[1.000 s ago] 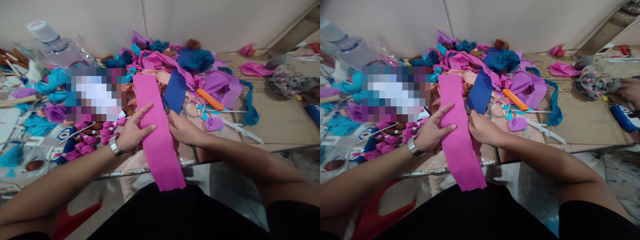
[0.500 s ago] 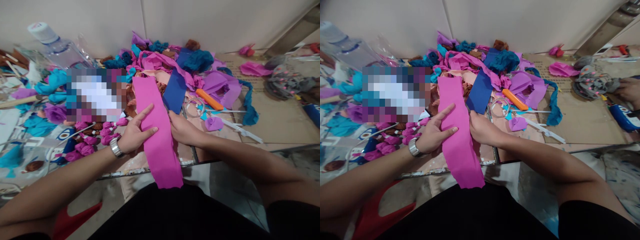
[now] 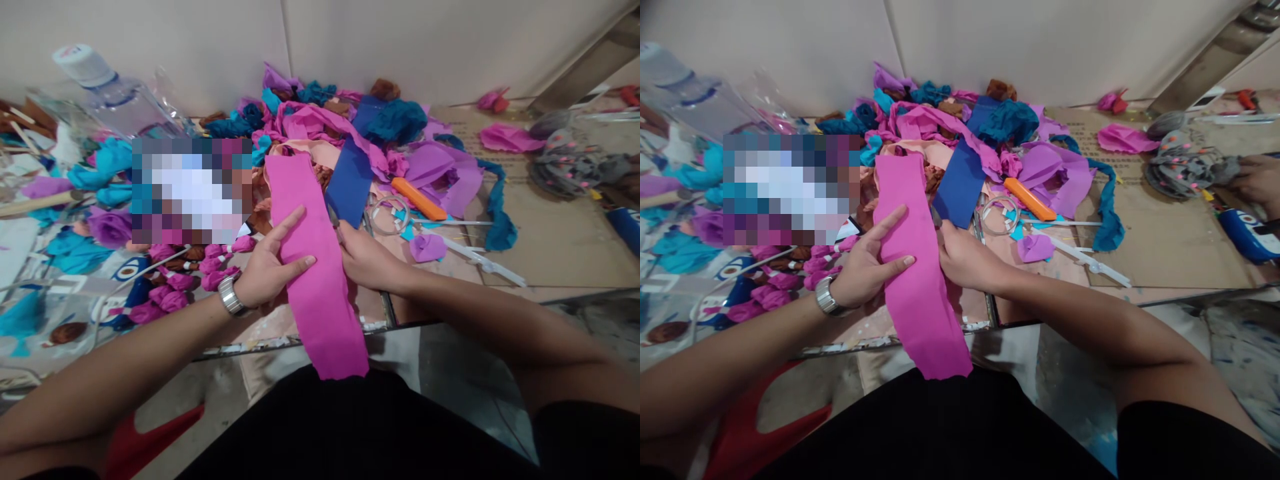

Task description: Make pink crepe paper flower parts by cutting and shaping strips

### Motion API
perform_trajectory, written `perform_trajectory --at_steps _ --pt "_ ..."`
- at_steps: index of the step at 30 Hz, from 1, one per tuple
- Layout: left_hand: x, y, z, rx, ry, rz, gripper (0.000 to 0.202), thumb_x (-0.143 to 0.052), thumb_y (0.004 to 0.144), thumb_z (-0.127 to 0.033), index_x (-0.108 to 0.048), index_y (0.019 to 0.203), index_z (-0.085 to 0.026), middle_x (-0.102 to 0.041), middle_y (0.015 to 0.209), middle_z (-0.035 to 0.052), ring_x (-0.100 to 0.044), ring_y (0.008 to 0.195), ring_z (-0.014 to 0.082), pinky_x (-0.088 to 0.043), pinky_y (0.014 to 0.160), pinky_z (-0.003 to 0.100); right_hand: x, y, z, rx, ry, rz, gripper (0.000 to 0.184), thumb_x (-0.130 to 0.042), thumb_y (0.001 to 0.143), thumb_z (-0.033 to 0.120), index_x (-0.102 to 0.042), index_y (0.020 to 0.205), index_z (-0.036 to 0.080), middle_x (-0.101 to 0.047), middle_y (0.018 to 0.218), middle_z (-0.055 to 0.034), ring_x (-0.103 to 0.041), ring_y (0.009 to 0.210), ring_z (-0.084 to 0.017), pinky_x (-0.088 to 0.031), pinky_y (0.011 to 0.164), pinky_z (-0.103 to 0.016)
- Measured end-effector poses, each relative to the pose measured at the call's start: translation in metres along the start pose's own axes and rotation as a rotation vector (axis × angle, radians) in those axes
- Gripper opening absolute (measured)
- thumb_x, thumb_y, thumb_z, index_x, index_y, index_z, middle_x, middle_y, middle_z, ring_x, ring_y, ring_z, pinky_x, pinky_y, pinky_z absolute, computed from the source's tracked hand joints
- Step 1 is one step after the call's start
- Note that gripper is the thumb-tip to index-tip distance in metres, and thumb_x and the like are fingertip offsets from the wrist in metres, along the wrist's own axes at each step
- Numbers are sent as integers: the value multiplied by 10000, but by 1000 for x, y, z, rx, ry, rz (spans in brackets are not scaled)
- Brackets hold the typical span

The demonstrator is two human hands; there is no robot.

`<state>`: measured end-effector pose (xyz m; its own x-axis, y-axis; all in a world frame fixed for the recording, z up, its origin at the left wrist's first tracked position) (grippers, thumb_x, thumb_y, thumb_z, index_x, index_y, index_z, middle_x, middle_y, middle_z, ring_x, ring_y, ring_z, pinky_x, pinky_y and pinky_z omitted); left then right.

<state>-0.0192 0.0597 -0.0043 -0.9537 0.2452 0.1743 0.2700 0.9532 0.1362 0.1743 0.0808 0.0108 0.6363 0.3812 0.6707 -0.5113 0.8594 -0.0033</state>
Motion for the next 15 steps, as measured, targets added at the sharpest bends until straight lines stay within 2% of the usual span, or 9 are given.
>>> perform_trajectory --at_steps 7,12,15 --pt "-2 0 -1 5 -24 18 916 -878 860 -423 -441 1658 -323 -400 1748 89 -406 1610 344 -376 1333 529 1 0 2 12 -39 11 178 -421 1115 340 -493 1008 217 -707 1089 -145 -693 937 -271 -508 814 -393" --pt "-3 0 0 11 -49 31 915 -882 858 -398 -442 1657 -316 -407 1744 89 -393 1618 341 -370 1336 533 -1 -1 4 45 -30 7 172 -415 1122 313 -540 1078 204 -719 1147 -155 -690 1016 -274 -518 893 -400" --pt "-3 0 0 7 -45 27 916 -887 852 -400 -450 1653 -321 -419 1738 84 -378 1626 339 -354 1345 536 -1 -1 3 35 -35 0 161 -427 1113 315 -531 1048 211 -724 1129 -153 -691 997 -280 -519 877 -409"
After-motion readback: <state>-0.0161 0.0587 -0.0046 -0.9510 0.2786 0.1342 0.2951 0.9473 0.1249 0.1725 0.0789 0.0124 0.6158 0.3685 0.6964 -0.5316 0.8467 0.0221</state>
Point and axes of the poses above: each hand's wrist, its own y-axis towards the middle knuckle, its own x-axis out of the back of the hand, z = x × y, the point moved 5 cm from there along y, towards the middle knuckle
